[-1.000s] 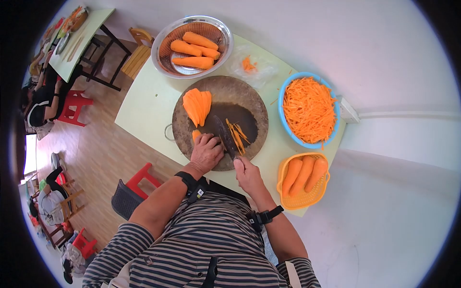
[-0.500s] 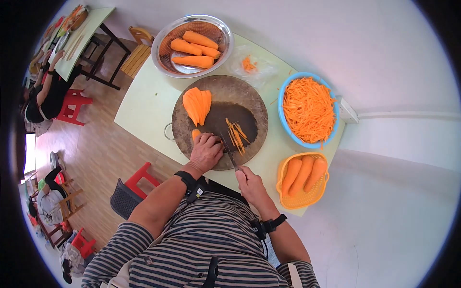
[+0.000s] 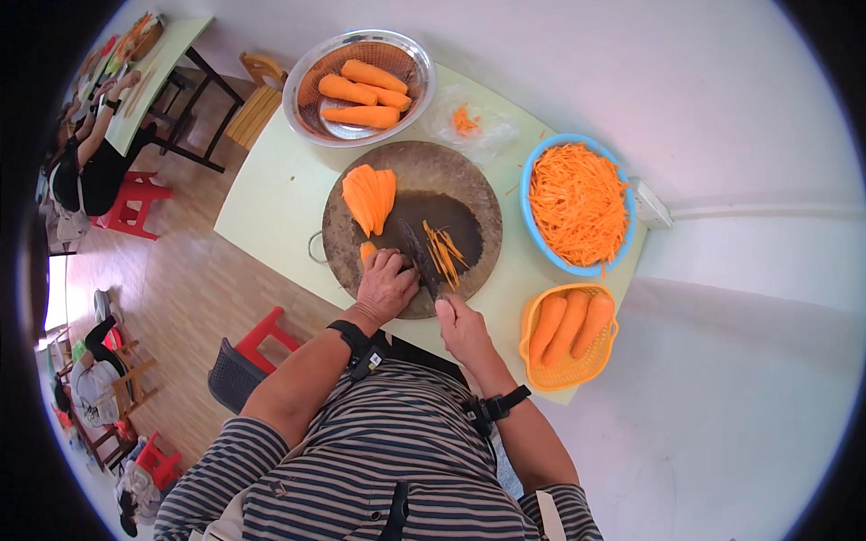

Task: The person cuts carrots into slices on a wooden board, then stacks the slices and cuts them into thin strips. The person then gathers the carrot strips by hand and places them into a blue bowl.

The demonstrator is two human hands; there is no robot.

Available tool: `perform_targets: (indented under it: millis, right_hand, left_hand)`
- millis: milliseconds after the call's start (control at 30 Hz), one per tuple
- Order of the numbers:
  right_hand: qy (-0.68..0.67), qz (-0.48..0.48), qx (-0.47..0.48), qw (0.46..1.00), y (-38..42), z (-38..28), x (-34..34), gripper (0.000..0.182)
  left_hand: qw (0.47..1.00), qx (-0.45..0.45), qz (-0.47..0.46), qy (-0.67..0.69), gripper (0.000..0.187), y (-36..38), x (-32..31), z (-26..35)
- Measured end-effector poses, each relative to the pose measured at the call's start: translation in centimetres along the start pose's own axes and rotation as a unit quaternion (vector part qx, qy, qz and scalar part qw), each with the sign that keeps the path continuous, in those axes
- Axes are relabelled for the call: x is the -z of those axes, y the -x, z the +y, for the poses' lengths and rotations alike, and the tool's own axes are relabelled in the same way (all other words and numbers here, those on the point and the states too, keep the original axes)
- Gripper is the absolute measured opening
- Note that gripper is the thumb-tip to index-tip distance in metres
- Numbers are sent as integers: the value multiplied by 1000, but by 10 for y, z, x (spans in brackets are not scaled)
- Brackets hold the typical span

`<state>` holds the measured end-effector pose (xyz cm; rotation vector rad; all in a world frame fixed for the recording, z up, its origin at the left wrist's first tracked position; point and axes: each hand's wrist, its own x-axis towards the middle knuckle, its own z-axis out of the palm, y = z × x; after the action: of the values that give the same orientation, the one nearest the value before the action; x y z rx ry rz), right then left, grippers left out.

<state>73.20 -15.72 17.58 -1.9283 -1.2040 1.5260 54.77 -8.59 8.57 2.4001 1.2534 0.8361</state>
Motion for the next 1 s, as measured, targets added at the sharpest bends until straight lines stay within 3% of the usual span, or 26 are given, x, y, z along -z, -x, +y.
perform_targets:
  millis: [100, 1000]
  right_hand:
    - [-46, 24, 6, 999, -1, 3, 0, 42]
    - [-1, -44, -8, 999, 22, 5, 21, 42]
  left_hand:
    - [1000, -7, 19, -14, 15, 0, -1, 0]
    - [999, 8, 29, 23, 16, -1, -1, 0]
